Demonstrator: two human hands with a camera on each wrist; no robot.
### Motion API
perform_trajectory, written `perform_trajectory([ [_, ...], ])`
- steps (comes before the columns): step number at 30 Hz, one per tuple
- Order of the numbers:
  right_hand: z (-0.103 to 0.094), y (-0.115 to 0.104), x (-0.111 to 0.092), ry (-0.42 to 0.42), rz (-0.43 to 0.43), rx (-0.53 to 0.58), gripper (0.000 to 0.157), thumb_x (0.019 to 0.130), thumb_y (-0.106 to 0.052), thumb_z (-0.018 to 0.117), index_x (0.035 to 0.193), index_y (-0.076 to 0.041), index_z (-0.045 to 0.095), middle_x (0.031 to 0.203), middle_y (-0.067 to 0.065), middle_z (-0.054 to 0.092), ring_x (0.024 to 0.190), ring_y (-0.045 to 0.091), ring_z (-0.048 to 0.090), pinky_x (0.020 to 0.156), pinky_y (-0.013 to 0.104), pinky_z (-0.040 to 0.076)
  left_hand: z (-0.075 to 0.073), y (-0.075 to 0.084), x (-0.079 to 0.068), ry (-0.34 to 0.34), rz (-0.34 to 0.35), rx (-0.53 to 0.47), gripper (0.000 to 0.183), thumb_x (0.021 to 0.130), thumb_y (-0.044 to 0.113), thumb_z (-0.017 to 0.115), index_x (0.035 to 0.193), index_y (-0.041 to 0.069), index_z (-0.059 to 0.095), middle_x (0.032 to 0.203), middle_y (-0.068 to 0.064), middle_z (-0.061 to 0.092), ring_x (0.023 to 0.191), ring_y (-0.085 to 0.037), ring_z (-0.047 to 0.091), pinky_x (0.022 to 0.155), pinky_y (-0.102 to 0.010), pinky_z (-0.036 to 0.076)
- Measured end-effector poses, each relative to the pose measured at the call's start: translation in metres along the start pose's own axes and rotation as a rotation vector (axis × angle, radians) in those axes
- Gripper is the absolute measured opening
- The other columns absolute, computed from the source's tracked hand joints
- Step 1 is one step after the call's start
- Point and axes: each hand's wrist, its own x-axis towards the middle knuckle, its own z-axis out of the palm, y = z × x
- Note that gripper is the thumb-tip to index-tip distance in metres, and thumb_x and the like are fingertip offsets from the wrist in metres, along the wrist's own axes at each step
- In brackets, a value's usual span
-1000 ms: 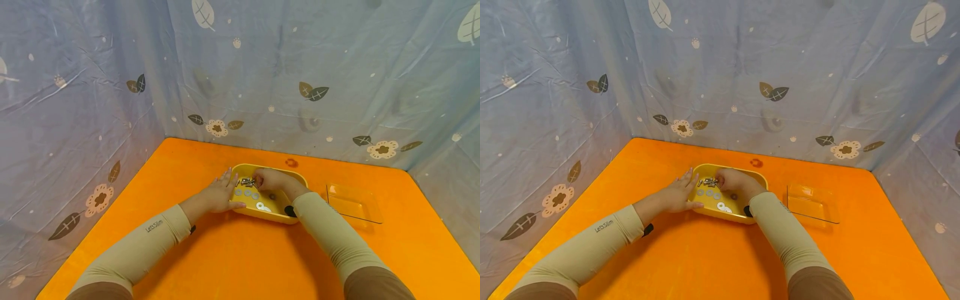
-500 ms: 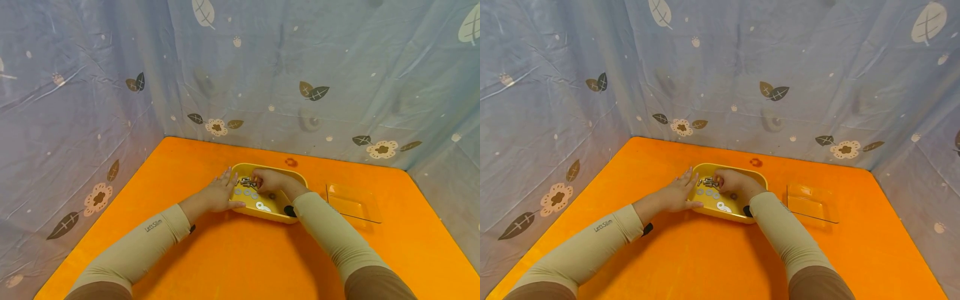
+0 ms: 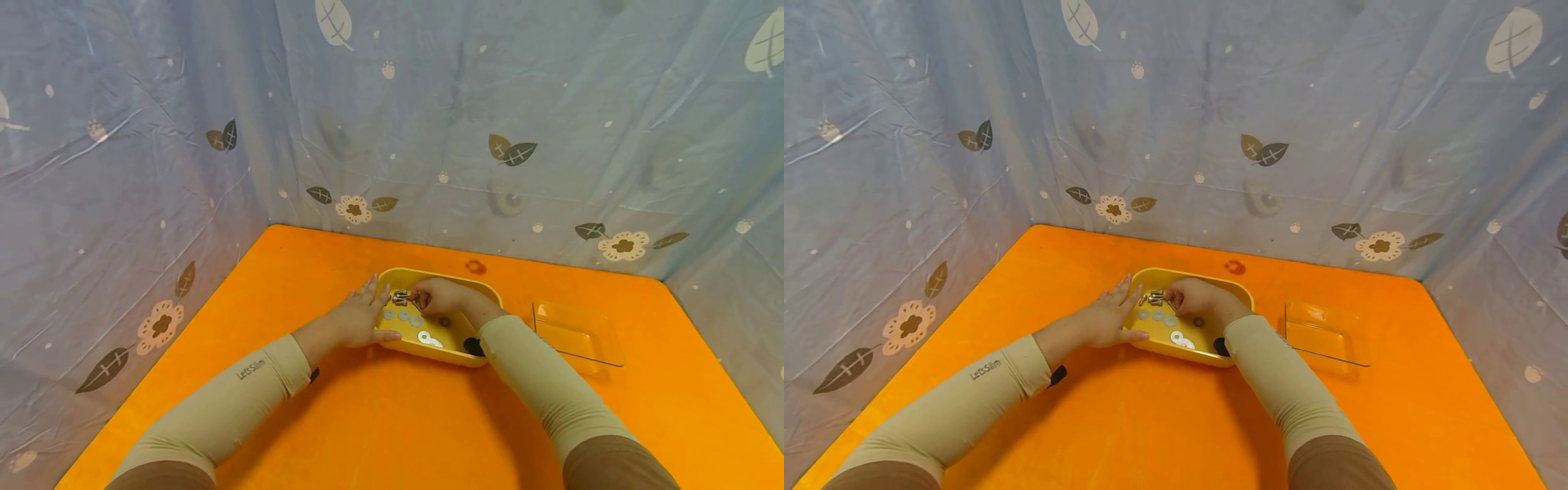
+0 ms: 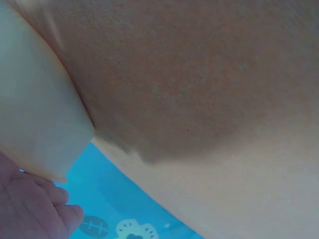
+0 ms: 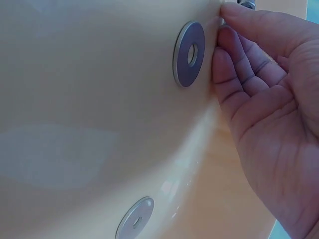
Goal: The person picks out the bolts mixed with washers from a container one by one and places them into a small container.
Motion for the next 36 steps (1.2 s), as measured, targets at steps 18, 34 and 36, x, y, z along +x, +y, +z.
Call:
perform_trajectory([
  [18, 0.0, 0.0, -0.001, -0.002, 0.039, 0.012, 0.023, 0.078, -0.005, 0.07, 0.099, -0.004, 0.062, 0.075, 0.0, 0.06, 0.065, 0.011, 0.055, 0.063, 0.022, 0.049, 0.001, 0.001, -0.003, 0.005, -0.011, -0.024, 0.104, 0.079, 0.074, 0.038, 0.146, 0.005, -0.001, 0.15, -0.019, -0.013, 0.139, -0.029, -0.003, 0.11, -0.048, 0.012],
  [34, -0.032, -0.02, -0.008, 0.005, 0.034, 0.182, 0.025, 0.082, -0.006, 0.067, 0.105, 0.003, 0.061, 0.085, 0.003, 0.063, 0.078, 0.013, 0.057, 0.075, 0.026, 0.047, 0.0, 0.001, 0.0, -0.009, -0.023, -0.011, 0.106, 0.079, 0.075, 0.036, 0.145, 0.001, -0.002, 0.15, -0.018, -0.014, 0.139, -0.029, -0.004, 0.11, -0.047, 0.011],
  [36, -0.039, -0.026, -0.012, 0.012, 0.046, 0.189, 0.026, 0.083, -0.007, 0.066, 0.106, 0.003, 0.061, 0.086, 0.004, 0.063, 0.081, 0.015, 0.057, 0.078, 0.027, 0.047, 0.001, 0.001, 0.0, -0.013, -0.024, -0.013, 0.106, 0.079, 0.075, 0.036, 0.146, 0.001, -0.002, 0.15, -0.018, -0.014, 0.139, -0.028, -0.005, 0.11, -0.047, 0.01],
])
